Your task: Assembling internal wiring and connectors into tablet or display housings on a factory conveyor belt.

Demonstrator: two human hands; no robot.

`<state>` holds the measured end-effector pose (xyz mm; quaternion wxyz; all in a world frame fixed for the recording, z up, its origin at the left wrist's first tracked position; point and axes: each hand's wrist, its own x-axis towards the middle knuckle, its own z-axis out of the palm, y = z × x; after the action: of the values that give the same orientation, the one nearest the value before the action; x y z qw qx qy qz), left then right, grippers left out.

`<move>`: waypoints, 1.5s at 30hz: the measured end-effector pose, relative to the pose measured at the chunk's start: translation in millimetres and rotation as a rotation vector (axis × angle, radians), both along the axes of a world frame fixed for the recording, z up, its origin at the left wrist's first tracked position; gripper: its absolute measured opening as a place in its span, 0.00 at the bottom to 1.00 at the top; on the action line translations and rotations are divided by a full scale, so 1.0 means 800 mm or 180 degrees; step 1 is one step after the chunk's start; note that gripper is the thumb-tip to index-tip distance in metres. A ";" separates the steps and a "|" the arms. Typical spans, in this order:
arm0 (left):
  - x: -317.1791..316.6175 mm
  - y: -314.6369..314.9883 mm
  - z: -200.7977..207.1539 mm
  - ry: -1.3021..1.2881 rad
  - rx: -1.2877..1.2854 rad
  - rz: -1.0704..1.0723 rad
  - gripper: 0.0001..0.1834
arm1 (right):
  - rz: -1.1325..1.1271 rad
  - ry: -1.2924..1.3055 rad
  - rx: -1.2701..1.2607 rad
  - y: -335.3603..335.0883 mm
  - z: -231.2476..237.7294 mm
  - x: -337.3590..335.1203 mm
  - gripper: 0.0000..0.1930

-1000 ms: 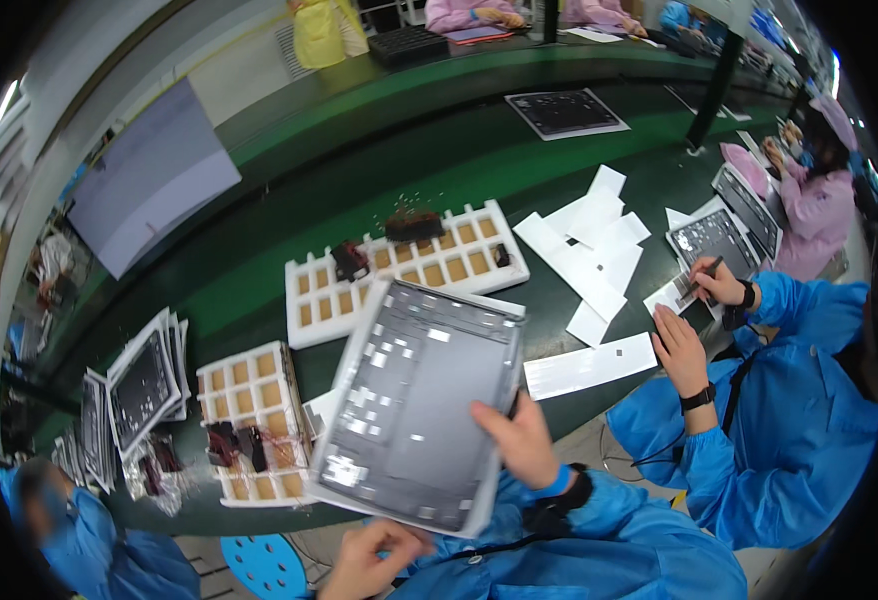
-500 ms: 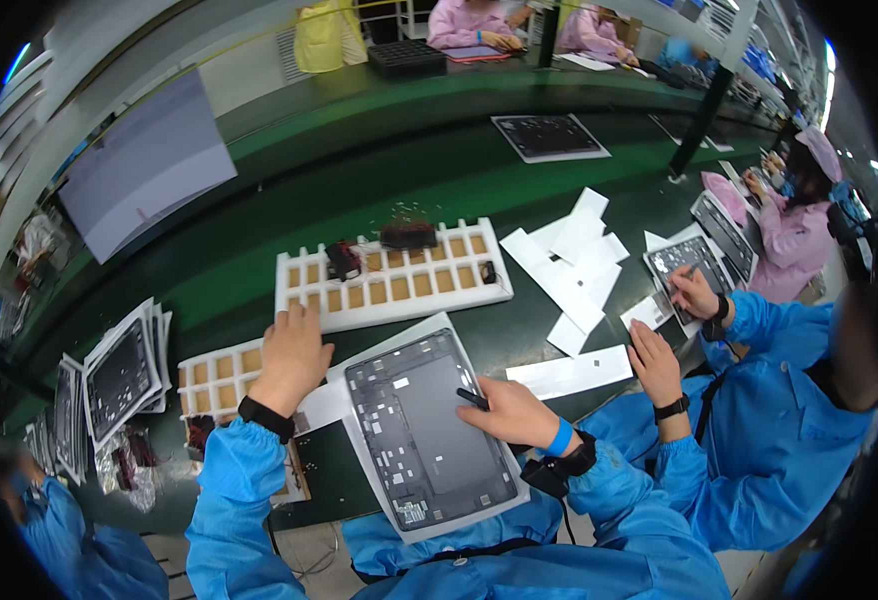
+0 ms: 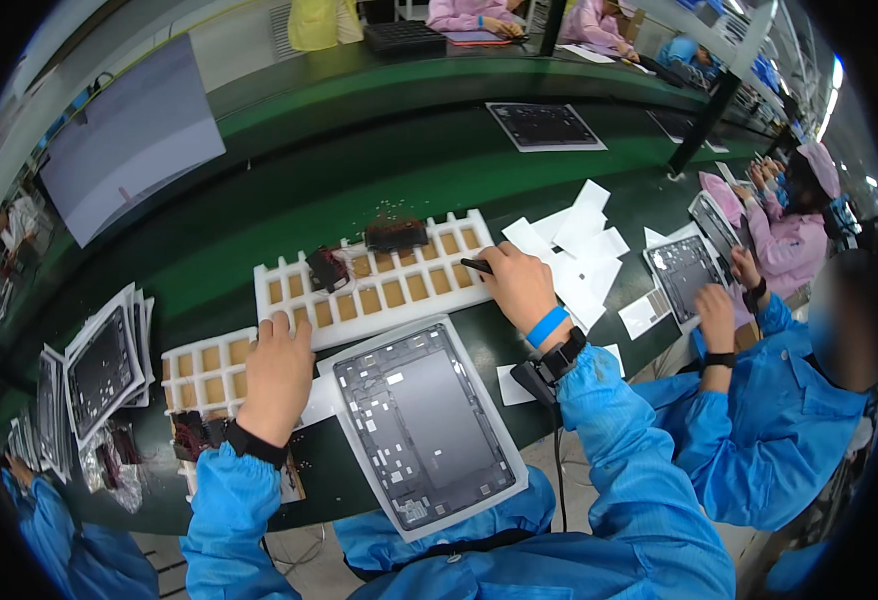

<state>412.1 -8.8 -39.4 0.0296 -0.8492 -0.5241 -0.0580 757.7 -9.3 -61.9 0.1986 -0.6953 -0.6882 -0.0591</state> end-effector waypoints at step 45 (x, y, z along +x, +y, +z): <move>0.008 -0.110 -0.025 -0.3971 -0.2507 -0.0266 0.18 | 0.2336 0.1549 -0.1758 -0.088 0.065 -0.152 0.08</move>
<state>418.8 -97.1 -59.4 -0.5831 -0.6253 -0.3928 -0.3387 635.8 -80.1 -10.3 0.1696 -0.4283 -0.8105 0.3616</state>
